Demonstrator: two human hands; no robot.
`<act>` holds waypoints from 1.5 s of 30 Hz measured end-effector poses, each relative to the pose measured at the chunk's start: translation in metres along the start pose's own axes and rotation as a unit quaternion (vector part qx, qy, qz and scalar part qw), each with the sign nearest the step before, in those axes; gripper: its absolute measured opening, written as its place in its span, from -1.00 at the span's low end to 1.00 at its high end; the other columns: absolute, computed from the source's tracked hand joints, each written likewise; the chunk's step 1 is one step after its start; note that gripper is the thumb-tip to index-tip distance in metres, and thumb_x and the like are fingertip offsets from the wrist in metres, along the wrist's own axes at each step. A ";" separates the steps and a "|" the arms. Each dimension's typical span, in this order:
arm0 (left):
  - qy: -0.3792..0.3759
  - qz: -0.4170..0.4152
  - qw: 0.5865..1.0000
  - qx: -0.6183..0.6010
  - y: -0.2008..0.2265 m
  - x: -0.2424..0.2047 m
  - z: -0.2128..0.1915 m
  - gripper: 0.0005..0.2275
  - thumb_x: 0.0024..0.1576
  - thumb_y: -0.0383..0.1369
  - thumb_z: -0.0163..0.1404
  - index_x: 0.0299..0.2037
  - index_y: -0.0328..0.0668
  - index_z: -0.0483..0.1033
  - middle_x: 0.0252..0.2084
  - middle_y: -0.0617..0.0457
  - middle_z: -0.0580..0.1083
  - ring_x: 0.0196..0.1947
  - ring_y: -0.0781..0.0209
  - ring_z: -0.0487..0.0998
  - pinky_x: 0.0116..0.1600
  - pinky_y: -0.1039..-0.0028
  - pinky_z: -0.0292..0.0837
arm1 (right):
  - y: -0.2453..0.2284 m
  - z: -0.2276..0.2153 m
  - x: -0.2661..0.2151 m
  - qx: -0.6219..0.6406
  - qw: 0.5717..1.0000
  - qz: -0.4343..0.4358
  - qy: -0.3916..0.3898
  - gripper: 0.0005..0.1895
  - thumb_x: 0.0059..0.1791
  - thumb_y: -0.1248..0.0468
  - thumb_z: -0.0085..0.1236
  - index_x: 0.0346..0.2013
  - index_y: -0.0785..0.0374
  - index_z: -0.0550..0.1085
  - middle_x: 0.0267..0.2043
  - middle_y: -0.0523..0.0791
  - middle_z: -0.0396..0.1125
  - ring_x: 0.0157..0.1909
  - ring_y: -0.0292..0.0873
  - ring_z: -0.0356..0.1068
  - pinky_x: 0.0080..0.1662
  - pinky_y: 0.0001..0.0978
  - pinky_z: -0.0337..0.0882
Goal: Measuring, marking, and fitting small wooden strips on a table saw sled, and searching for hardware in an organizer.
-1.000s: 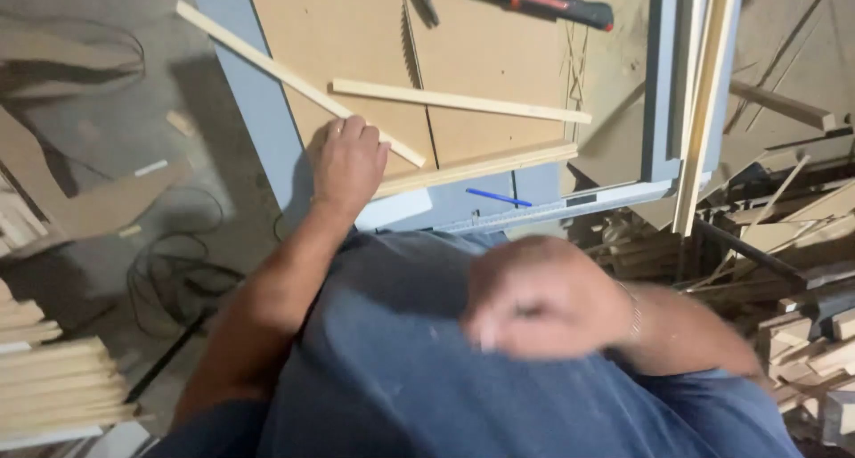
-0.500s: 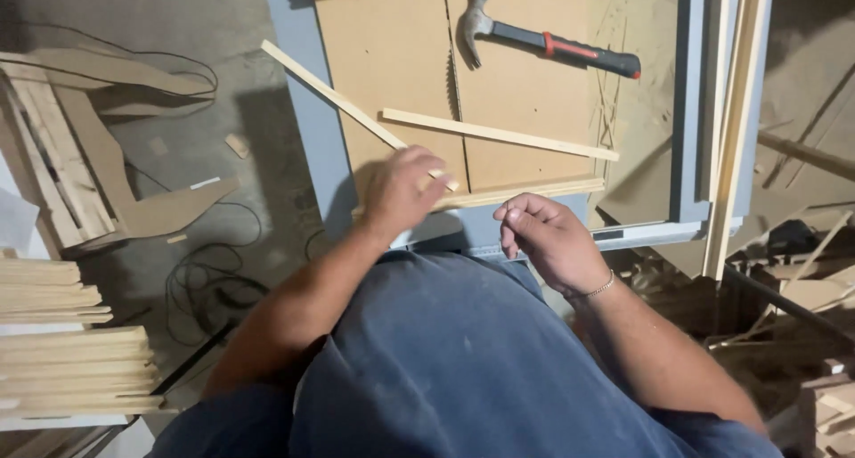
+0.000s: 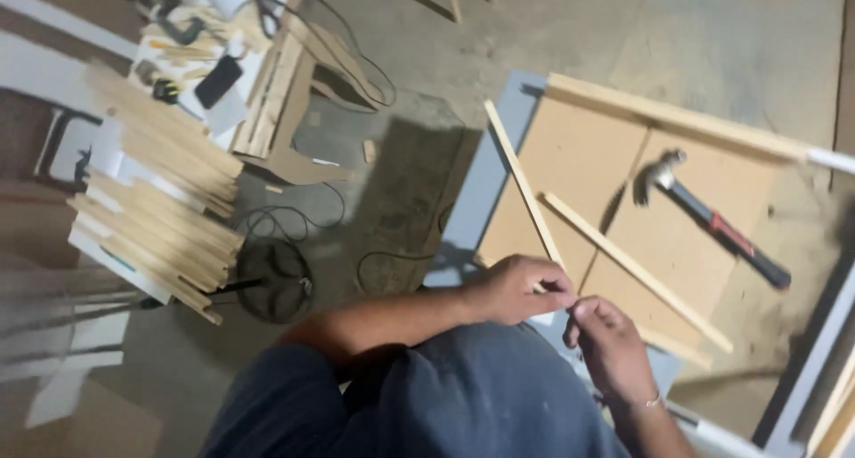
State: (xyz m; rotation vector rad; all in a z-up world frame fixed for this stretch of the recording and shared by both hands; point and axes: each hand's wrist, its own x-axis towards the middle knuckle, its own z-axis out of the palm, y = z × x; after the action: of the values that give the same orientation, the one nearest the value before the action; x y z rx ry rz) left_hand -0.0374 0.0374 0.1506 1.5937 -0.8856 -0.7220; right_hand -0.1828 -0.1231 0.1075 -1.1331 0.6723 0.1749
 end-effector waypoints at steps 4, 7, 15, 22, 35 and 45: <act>0.075 -0.077 0.993 -0.039 0.010 -0.023 -0.040 -0.92 0.24 -0.34 0.06 -0.26 -0.10 0.58 -0.30 0.18 0.58 -0.27 0.44 0.53 -0.16 0.57 0.39 | -0.011 0.029 0.008 -0.115 0.992 -0.045 0.003 -0.72 0.05 0.20 0.09 -0.51 0.25 0.44 -0.61 -0.03 0.36 -0.63 -0.24 0.09 -0.51 -0.40 0.02; 0.121 -0.132 0.976 -0.121 -0.019 -0.048 -0.067 -0.92 0.20 -0.42 0.07 -0.32 -0.21 0.48 -0.35 0.03 0.57 -0.32 0.30 0.61 -0.18 0.52 0.53 | -0.013 0.053 0.014 -0.151 0.987 -0.004 0.046 -0.77 0.08 0.30 0.06 -0.45 0.31 0.46 -0.61 -0.03 0.32 -0.49 -0.16 0.23 -0.26 -0.33 0.20; 0.183 -0.182 0.960 -0.108 -0.112 -0.122 -0.161 -0.93 0.16 -0.37 0.16 -0.36 -0.08 0.58 -0.46 0.21 0.54 -0.43 0.50 0.45 -0.30 0.62 0.31 | 0.028 0.111 0.087 -0.112 0.990 -0.040 0.071 -0.80 0.00 0.36 0.15 -0.44 0.49 0.50 -0.71 0.10 0.26 -0.60 -0.08 0.18 -0.33 -0.34 0.21; 0.164 -0.242 0.952 -0.086 -0.149 -0.177 -0.328 -0.90 0.20 -0.29 0.10 -0.32 -0.03 0.62 -0.37 0.26 0.57 -0.33 0.49 0.49 -0.17 0.59 0.34 | -0.012 0.302 0.157 -0.103 0.973 0.119 0.170 -0.76 0.10 0.28 0.13 -0.22 0.49 0.48 -0.47 0.14 0.20 -0.38 -0.01 0.19 -0.24 0.17 0.55; 0.365 -0.258 0.895 -0.016 -0.193 -0.258 -0.524 -0.90 0.17 -0.31 0.09 -0.23 -0.10 0.61 -0.29 0.13 0.62 -0.27 0.31 0.61 -0.13 0.50 0.46 | -0.070 0.469 0.261 -0.286 0.953 -0.064 -0.072 -0.75 0.06 0.20 0.14 -0.47 0.22 0.48 -0.57 -0.11 0.36 -0.47 -0.22 0.31 -0.29 -0.37 0.32; 0.276 -0.427 0.859 0.058 -0.256 -0.209 -0.545 -0.84 0.01 -0.07 0.11 -0.34 0.21 0.67 -0.34 0.23 0.66 -0.29 0.33 0.62 -0.07 0.46 0.48 | -0.102 0.439 0.521 0.029 0.997 0.072 -0.027 -0.64 0.07 0.00 0.08 0.00 0.17 0.51 -0.21 0.03 0.49 -0.31 0.00 0.44 -0.27 -0.13 0.38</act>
State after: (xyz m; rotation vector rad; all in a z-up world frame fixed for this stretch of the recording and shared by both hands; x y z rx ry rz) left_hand 0.3468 0.5245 0.0037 2.1550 0.2564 -0.7361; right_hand 0.4540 0.1139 -0.0026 -1.0218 0.7075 0.3064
